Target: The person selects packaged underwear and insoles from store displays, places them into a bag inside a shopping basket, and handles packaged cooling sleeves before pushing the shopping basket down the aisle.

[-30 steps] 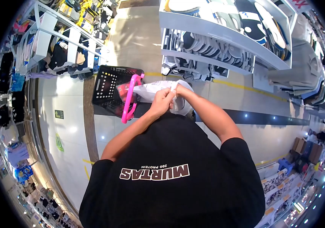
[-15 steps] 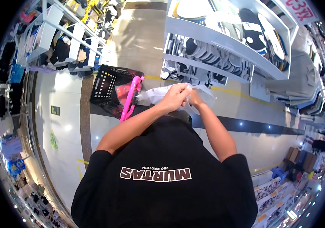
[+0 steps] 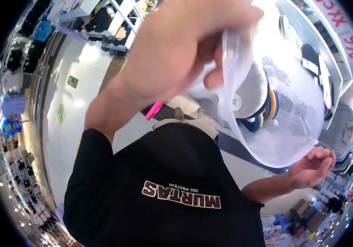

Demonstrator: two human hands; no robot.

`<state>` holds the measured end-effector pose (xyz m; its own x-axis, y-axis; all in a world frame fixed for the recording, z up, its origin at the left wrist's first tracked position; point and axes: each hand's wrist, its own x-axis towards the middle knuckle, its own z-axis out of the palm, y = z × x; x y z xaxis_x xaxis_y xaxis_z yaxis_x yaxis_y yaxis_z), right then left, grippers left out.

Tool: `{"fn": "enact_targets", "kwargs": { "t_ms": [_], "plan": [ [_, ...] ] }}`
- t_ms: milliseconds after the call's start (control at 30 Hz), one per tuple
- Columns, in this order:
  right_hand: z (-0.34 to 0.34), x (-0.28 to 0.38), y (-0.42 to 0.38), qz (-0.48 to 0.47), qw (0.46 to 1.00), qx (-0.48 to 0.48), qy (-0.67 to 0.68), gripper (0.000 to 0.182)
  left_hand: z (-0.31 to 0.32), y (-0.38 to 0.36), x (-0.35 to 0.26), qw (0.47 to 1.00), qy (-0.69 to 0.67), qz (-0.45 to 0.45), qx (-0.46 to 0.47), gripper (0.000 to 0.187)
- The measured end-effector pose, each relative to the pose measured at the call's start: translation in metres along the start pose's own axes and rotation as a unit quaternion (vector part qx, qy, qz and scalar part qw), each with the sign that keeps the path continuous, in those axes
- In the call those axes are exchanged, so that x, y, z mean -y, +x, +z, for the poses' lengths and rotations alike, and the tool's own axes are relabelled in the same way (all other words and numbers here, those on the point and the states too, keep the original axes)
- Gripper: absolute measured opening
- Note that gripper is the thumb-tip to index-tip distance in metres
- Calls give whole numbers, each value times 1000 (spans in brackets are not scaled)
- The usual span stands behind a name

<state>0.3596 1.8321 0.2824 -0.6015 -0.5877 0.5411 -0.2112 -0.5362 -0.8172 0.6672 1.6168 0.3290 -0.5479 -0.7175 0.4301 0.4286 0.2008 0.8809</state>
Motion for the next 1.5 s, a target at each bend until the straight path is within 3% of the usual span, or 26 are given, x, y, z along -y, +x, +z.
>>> {"fn": "enact_targets", "kwargs": {
  "t_ms": [33, 67, 100, 133, 167, 200, 233, 333, 367, 500, 633, 700, 833, 900, 1000, 1033, 1100, 1133, 1200, 1267, 1333, 1367, 1433, 1500],
  "plan": [
    [-1, -8, 2, 23, 999, 3, 23, 25, -8, 6, -7, 980, 156, 119, 2, 24],
    [0, -20, -3, 60, 996, -47, -51, 27, -15, 7, -21, 966, 237, 102, -20, 22],
    [19, -26, -8, 97, 983, -97, -125, 29, -32, 9, -20, 983, 125, 131, 27, 19],
    [11, -42, -11, 111, 990, 4, -86, 30, -48, 12, -21, 985, 10, 149, 81, 25],
    [0, -61, -17, 124, 986, 104, -46, 32, -57, 8, -26, 989, -86, 101, 73, 24],
    [7, -81, -22, 139, 984, 90, -66, 29, -66, 3, -33, 980, -184, 55, 57, 24],
    [36, -81, -28, 156, 974, 109, -121, 21, -70, -4, -39, 981, -190, 33, 4, 23],
    [54, -115, -48, 276, 934, 167, -155, 24, -87, -26, -27, 980, -67, -36, -183, 21],
    [59, -125, -55, 294, 920, 188, -179, 25, -104, -37, -2, 972, 32, -21, -231, 23],
    [54, -173, -85, 344, 860, 284, -249, 44, -174, -82, 80, 945, 119, -143, -269, 31],
    [40, -203, -117, 345, 797, 377, -321, 50, -230, -143, 150, 894, 281, -286, -199, 29],
    [35, -209, -126, 346, 780, 394, -342, 53, -261, -182, 197, 874, 356, -266, -198, 33],
    [22, -223, -144, 354, 762, 405, -361, 53, -305, -256, 279, 804, 345, -389, -287, 34],
    [21, -223, -153, 366, 747, 411, -373, 53, -330, -301, 336, 750, 486, -371, -252, 29],
    [23, -216, -164, 373, 714, 445, -392, 51, -313, -339, 371, 663, 579, -434, -193, 30],
    [21, -218, -167, 374, 705, 452, -399, 50, -302, -347, 379, 651, 552, -488, -182, 29],
    [26, -209, -170, 401, 688, 459, -394, 49, -280, -373, 410, 637, 512, -516, -257, 31],
    [28, -207, -172, 408, 685, 458, -394, 49, -270, -381, 416, 648, 525, -505, -222, 32],
    [32, -203, -173, 417, 676, 463, -394, 49, -253, -393, 422, 637, 476, -568, -211, 36],
    [43, -200, -173, 419, 667, 475, -392, 49, -244, -394, 420, 571, 425, -655, -255, 37],
    [59, -202, -172, 392, 664, 505, -388, 49, -237, -394, 408, 564, 370, -668, -314, 38],
    [69, -203, -171, 377, 661, 519, -389, 49, -249, -411, 429, 578, 302, -691, -310, 34],
    [94, -206, -170, 298, 666, 567, -383, 45, -236, -390, 405, 597, 271, -693, -299, 25],
    [123, -213, -174, 227, 693, 588, -351, 42, -234, -400, 422, 697, 219, -595, -334, 23]
  ]
}}
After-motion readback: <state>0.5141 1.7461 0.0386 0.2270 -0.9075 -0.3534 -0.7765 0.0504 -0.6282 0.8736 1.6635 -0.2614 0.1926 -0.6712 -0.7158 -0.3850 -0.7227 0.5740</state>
